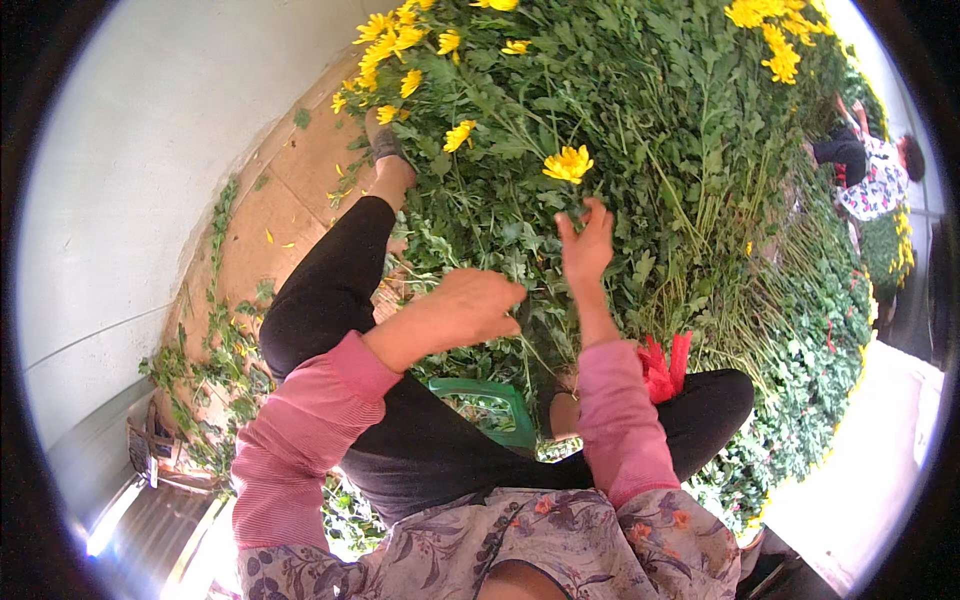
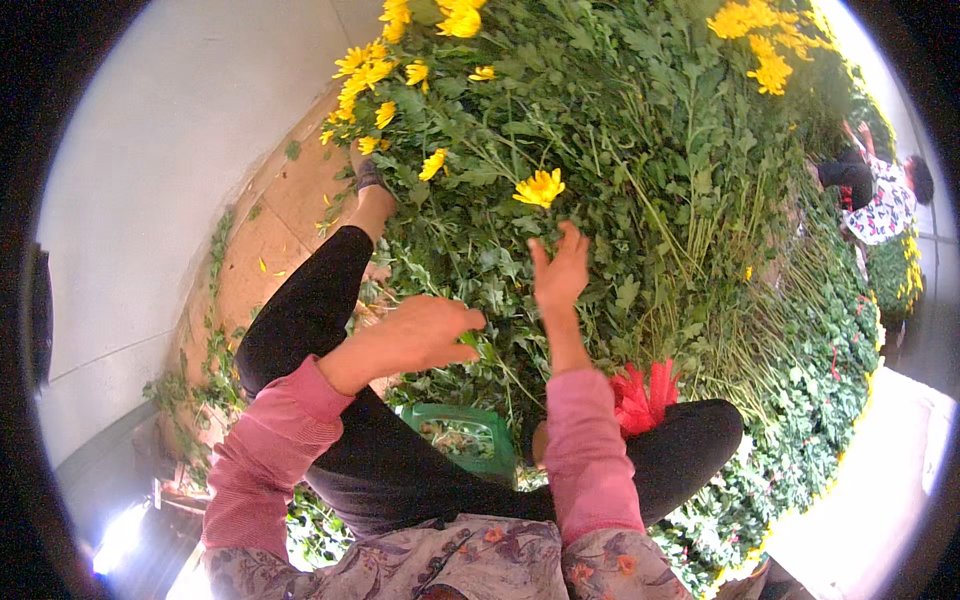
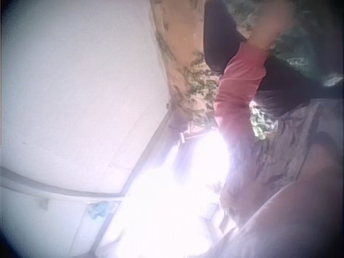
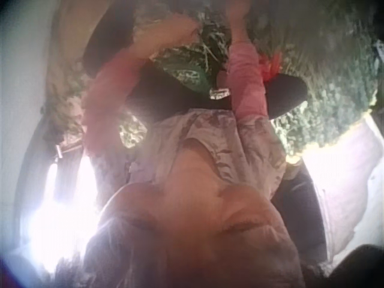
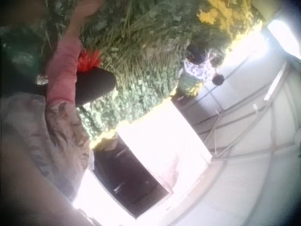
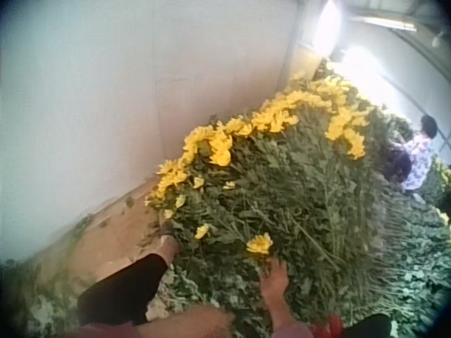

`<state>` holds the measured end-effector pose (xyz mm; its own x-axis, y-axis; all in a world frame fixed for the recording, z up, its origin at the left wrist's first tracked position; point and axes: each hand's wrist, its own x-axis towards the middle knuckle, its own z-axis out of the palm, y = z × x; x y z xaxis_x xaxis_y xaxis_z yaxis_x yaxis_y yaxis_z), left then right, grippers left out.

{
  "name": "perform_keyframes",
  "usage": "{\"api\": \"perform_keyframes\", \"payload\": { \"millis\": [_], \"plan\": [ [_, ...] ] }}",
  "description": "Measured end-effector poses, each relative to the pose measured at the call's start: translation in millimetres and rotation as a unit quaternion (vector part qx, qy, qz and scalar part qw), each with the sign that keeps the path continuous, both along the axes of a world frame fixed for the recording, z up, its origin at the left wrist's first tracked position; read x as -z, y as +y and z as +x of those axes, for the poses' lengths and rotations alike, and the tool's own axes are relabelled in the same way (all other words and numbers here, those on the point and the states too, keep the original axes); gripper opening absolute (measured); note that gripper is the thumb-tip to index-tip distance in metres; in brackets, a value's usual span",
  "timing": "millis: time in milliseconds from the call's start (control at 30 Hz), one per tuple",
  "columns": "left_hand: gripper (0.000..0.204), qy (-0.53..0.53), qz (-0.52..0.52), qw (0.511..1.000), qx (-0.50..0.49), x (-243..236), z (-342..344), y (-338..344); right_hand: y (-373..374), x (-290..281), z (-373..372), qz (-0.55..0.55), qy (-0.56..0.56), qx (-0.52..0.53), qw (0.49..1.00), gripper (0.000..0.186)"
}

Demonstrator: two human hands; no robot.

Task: The person gathers individual yellow flowers from a large pile on the floor, aligns their stems together, and ties the bundle with a red ribbon.

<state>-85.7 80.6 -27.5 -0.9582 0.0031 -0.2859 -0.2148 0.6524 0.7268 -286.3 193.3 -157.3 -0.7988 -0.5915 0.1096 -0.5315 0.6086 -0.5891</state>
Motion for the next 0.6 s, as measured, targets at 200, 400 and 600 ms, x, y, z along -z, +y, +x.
{"api": "perform_keyframes", "payload": {
  "millis": [200, 400, 600],
  "plan": [
    [0.034, -0.026, 0.015, 0.997, 0.073, 2.7, -2.7, 27.8, -32.8, -4.6, -37.5, 0.167, 0.098, -0.079, 0.978, 0.022],
    [0.033, -0.001, 0.035, 0.995, 0.088, 5.1, 4.0, 47.3, -80.5, -35.3, 28.0, -0.075, -0.044, -0.168, 0.982, 0.026],
    [0.031, -0.007, 0.015, 0.997, 0.078, 3.2, 4.5, 37.2, -119.8, 7.2, 39.6, -0.063, -0.212, -0.182, 0.958, 0.022]
  ]
}}
